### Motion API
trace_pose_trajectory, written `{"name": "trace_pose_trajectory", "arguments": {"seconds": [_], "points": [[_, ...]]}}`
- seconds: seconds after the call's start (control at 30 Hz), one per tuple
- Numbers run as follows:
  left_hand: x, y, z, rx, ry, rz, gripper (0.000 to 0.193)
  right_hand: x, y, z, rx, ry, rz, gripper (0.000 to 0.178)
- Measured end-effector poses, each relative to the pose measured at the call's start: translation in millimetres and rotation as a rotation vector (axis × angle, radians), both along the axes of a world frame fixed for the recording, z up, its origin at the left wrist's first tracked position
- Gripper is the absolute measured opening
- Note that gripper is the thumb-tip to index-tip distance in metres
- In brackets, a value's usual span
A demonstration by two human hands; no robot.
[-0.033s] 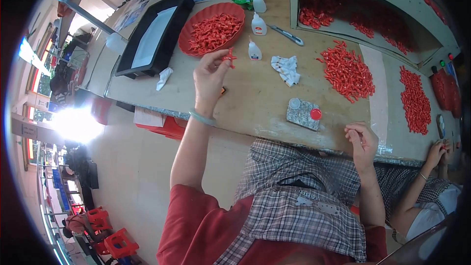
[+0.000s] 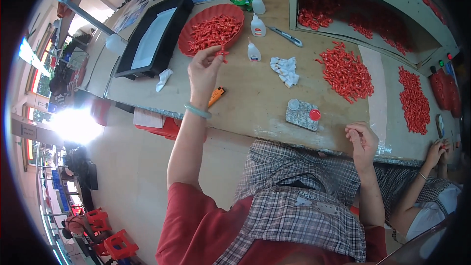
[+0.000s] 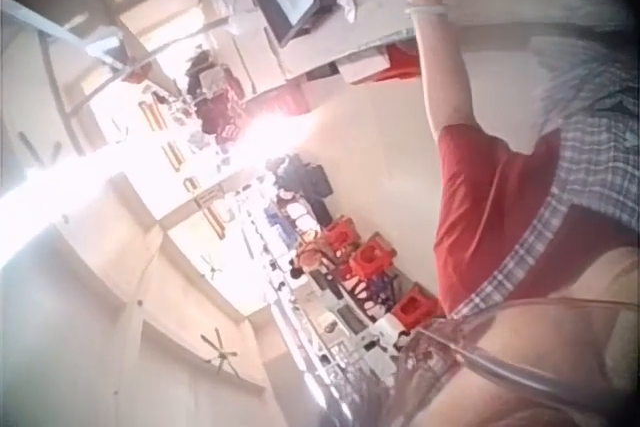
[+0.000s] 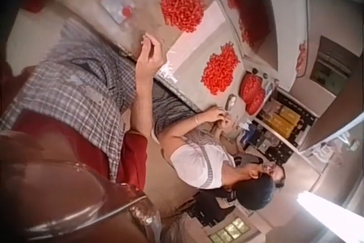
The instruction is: The person assembles small red toy parts by hand at a factory table, applying glue from a bottle with a small applicator brush.
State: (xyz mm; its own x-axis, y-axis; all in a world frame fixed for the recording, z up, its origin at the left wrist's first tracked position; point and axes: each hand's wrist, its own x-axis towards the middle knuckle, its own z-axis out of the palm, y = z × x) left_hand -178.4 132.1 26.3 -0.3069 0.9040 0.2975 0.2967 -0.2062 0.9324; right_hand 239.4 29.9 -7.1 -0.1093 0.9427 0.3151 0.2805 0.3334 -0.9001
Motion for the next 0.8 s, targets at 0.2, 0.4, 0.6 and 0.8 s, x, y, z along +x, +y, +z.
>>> {"name": "trace_pose_trajectory", "arguments": {"seconds": [0.2, 0.4, 0.6, 0.8], "points": [[-55, 84, 5, 0.026, 0.305, 0.249, 0.024, 18, 3, -6, 0.012, -0.01, -0.109, 0.008], [-124, 134, -59, -0.018, 0.676, 0.2, 0.035, 21, -1, -6, 0.112, -0.131, -0.245, 0.007], [-182, 122, -48, -0.39, 1.15, 0.472, 0.056, 19, 0, -29, 0.242, -0.067, -0.189, 0.005], [-191, 132, -79, -0.166, 0.884, 0.53, 0.04, 22, -1, -20, 0.238, -0.097, -0.171, 0.007]]}}
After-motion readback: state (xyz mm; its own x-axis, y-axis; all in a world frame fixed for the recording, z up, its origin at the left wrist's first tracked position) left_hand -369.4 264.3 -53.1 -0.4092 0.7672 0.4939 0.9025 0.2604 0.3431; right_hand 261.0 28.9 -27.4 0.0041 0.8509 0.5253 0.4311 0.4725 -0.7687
